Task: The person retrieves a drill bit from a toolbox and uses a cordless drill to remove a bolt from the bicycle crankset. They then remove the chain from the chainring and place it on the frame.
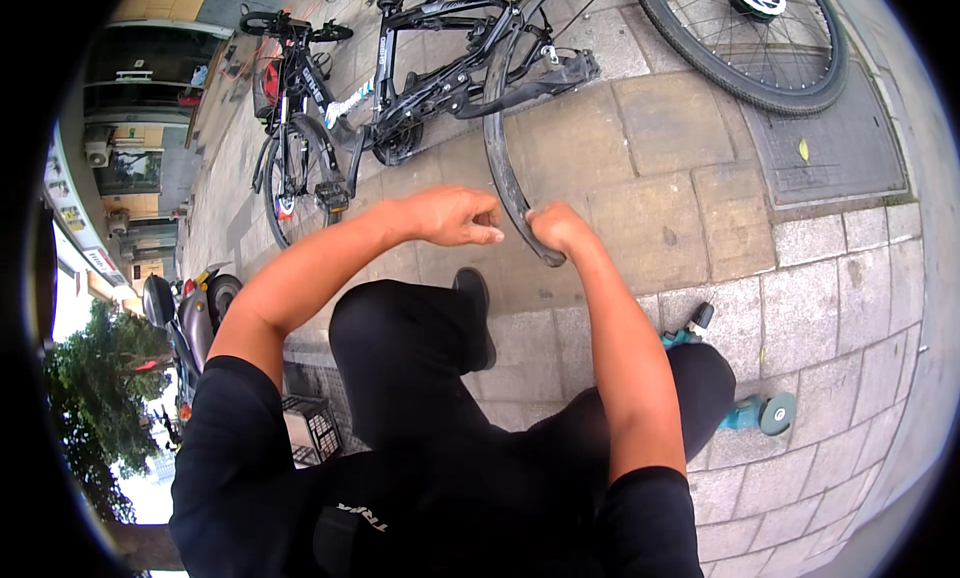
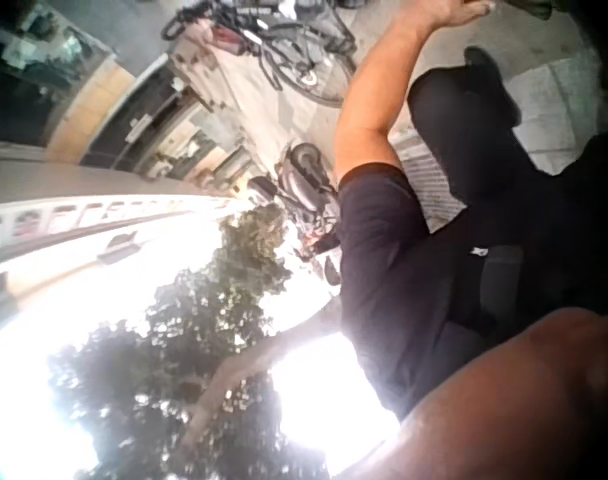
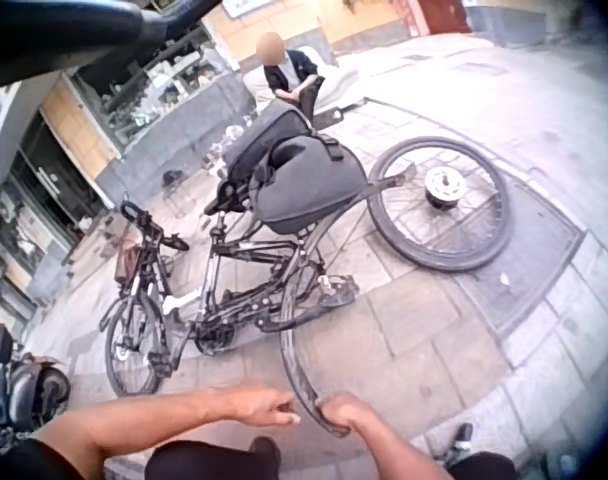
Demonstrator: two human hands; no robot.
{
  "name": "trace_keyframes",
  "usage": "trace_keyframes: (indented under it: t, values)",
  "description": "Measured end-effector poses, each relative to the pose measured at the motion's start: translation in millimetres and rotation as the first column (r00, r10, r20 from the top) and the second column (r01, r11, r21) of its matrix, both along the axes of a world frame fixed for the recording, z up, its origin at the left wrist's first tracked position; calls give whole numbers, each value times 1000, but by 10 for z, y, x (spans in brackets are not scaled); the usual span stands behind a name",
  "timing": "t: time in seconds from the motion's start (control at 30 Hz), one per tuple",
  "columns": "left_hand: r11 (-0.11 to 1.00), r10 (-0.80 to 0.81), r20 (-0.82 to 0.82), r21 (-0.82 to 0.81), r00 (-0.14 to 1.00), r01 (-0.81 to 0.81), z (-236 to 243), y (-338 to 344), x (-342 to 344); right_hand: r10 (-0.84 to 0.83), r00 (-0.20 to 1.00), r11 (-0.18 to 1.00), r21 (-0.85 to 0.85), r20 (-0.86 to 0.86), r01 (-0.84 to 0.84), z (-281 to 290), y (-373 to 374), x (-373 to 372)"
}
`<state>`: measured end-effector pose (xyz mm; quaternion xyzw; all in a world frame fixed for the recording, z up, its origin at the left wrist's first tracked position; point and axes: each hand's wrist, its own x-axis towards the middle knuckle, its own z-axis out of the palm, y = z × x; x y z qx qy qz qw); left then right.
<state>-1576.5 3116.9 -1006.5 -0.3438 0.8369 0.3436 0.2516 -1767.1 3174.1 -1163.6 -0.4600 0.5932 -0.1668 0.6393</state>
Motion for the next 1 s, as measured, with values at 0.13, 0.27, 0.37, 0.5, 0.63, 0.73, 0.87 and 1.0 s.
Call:
trace_keyframes:
  t: [0.13, 0.27, 0.37, 0.5, 0.63, 0.73, 0.87, 1.0]
  values:
    - [972, 158, -25, 178, 987, -151, -673, -46, 146, 42, 989, 999, 28, -139, -39, 3, 92, -115]
    - [514, 726, -21, 680, 687, -523, -1539, 37, 408, -22, 985, 998, 55, -170, 32, 190, 48, -46]
    - [-86, 951, 185, 927, 246, -365, -1969, -9, 414, -154, 987, 988, 13, -49, 155, 53, 61, 180]
    - [-319, 947, 320, 947, -30, 34, -2420, -192, 339, -234, 968, 970, 81, 93, 227, -154, -36, 398]
    - [-329, 940, 342, 917, -21, 225, -2579, -229, 234, -185, 978, 983, -8, -101, 185, 141, 1, 427]
    - [-326, 937, 339, 935, -83, 141, -2275, -125, 65, 7, 893, 977, -187, -451, -102, 511, -16, 117]
    - [-274, 944, 282, 959, -170, 70, -2186, -104, 96, 299, 759, 921, -34, -578, -388, 1074, -42, 227]
    - [-315, 914, 327, 945, -239, 87, -2211, -192, 184, 331, 661, 819, -142, -674, -555, 866, -14, 612]
